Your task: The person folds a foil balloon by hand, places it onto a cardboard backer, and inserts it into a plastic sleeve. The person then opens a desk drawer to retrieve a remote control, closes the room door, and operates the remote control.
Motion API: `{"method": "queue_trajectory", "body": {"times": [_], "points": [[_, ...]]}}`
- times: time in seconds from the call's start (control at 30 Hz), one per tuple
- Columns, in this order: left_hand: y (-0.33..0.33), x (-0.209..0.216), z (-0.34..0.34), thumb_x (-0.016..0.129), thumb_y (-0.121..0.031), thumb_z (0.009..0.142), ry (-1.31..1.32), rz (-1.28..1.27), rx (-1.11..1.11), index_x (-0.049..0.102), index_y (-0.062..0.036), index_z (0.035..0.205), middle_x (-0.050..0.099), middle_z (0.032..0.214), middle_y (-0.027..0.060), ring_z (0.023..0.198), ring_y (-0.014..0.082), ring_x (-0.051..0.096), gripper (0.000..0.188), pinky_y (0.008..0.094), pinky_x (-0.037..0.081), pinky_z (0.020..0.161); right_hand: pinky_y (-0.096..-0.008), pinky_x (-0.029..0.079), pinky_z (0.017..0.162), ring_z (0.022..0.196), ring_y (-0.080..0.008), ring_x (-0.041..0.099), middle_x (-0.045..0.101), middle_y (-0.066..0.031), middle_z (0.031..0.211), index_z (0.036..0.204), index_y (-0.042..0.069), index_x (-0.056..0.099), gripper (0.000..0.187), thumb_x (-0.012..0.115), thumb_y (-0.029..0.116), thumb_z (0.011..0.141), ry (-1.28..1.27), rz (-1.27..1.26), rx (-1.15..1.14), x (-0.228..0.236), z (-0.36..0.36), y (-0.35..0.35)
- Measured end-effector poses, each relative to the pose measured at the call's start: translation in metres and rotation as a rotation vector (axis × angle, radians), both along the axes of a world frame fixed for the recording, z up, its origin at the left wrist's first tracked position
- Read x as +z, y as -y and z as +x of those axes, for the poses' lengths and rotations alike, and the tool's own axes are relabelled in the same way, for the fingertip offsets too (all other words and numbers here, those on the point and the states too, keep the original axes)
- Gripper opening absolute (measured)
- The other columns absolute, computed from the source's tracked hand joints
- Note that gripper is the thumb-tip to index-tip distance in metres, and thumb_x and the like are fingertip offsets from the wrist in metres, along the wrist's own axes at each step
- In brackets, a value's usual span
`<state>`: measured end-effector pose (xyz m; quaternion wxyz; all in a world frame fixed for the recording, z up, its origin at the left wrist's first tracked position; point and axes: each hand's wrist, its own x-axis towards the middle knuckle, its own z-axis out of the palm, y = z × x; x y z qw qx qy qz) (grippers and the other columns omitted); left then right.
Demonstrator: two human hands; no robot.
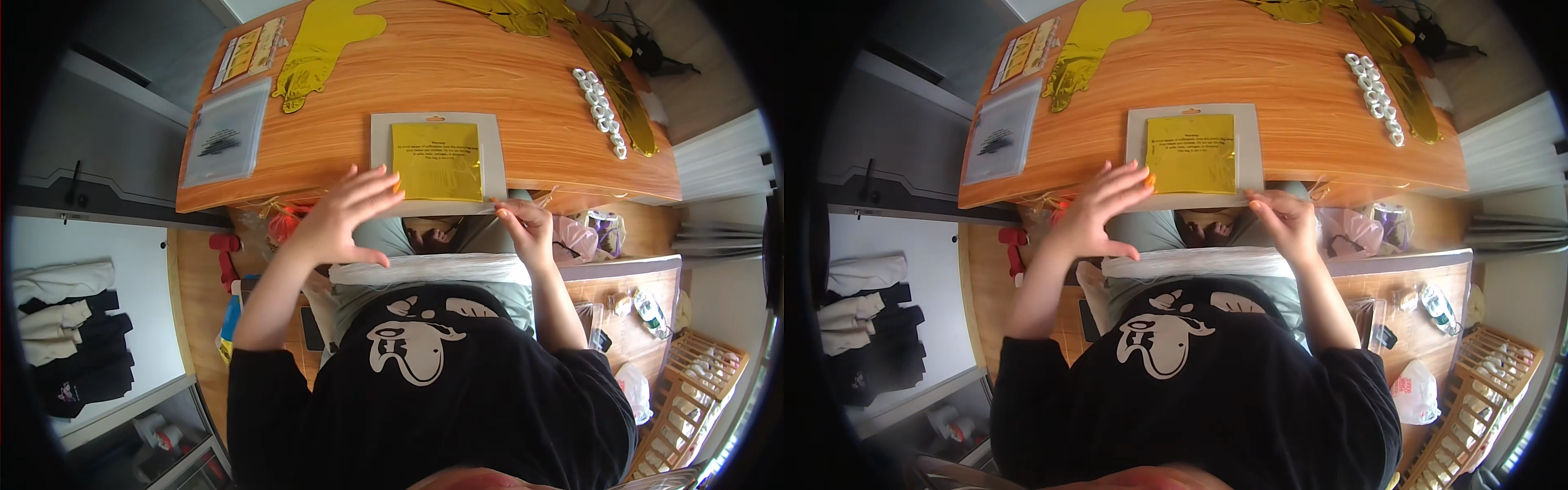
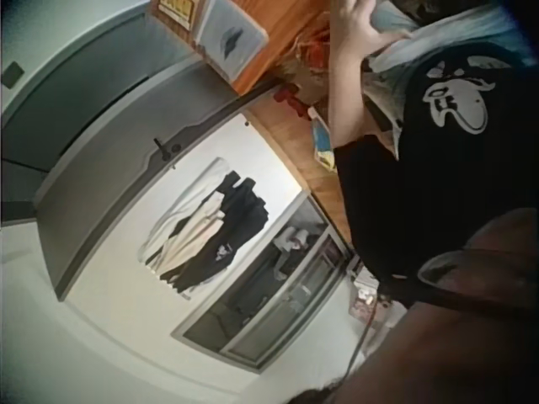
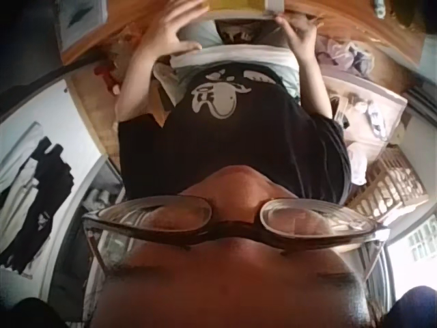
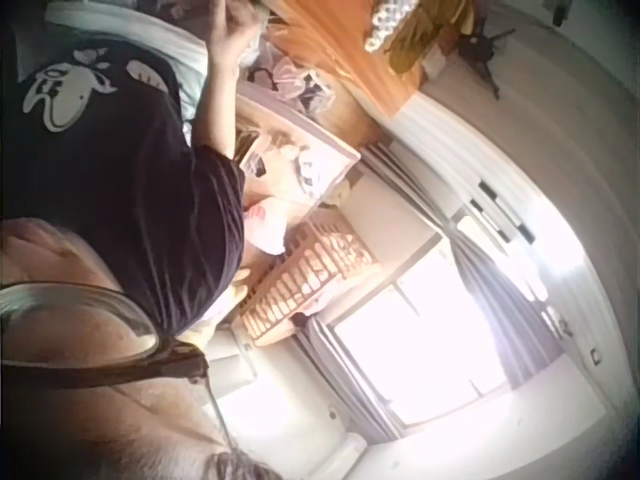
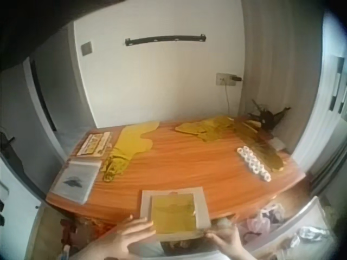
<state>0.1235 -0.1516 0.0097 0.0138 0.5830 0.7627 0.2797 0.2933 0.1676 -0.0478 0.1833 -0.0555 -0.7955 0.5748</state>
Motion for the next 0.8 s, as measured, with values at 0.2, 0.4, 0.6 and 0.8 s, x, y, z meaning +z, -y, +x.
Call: {"method": "queue_trajectory", "body": {"times": [0.2, 0.4, 0.6, 0.8], "points": [[0.004, -0.058, 0.032, 0.084, -0.017, 0.081, 0.066, 0.303, 0.222, 0.073, -0.0111, 0.123, 0.06, 0.143, 0.0083, 0.14, 0.0293, 0.05, 0.044, 0.0526, 0.035, 0.117, -0.0284, 0.053, 0.082, 0.091, -0.0178, 0.071, 0.076, -0.0132, 0.097, 0.098, -0.006, 0.076, 0.01, 0.072, 0.003, 0.093, -0.012, -0.089, 0.021, 0.0, 0.002, 0.011], [0.005, -0.068, 0.048, 0.075, -0.006, 0.088, 0.277, 0.577, 0.377, 0.078, -0.0036, 0.107, 0.043, 0.157, 0.0138, 0.144, 0.0318, 0.041, 0.018, 0.0457, 0.035, 0.117, -0.026, 0.052, 0.081, 0.088, -0.0135, 0.067, 0.076, -0.0118, 0.099, 0.106, -0.004, 0.076, 0.017, 0.073, 0.008, 0.094, 0.022, -0.1, 0.056, 0.002, -0.001, 0.015], [0.008, -0.066, 0.058, 0.069, -0.008, 0.097, 0.495, 0.599, 0.522, 0.077, -0.0022, 0.106, 0.051, 0.13, 0.0055, 0.116, 0.0165, 0.052, 0.013, 0.0317, 0.044, 0.102, -0.0192, 0.046, 0.064, 0.072, -0.0049, 0.057, 0.075, -0.0057, 0.098, 0.114, -0.002, 0.076, 0.024, 0.073, 0.015, 0.096, 0.113, -0.222, 0.056, 0.002, 0.0, 0.022], [0.008, -0.057, 0.063, 0.066, -0.011, 0.1, 1.034, 0.598, 0.534, 0.072, 0.0018, 0.117, 0.068, 0.122, 0.0104, 0.104, 0.0184, 0.068, 0.022, 0.0306, 0.054, 0.094, -0.0186, 0.043, 0.057, 0.066, -0.0028, 0.053, 0.074, -0.0027, 0.091, 0.114, 0.0, 0.076, 0.023, 0.072, 0.016, 0.097, 0.18, -0.337, -0.02, 0.0, -0.001, 0.03]]}}
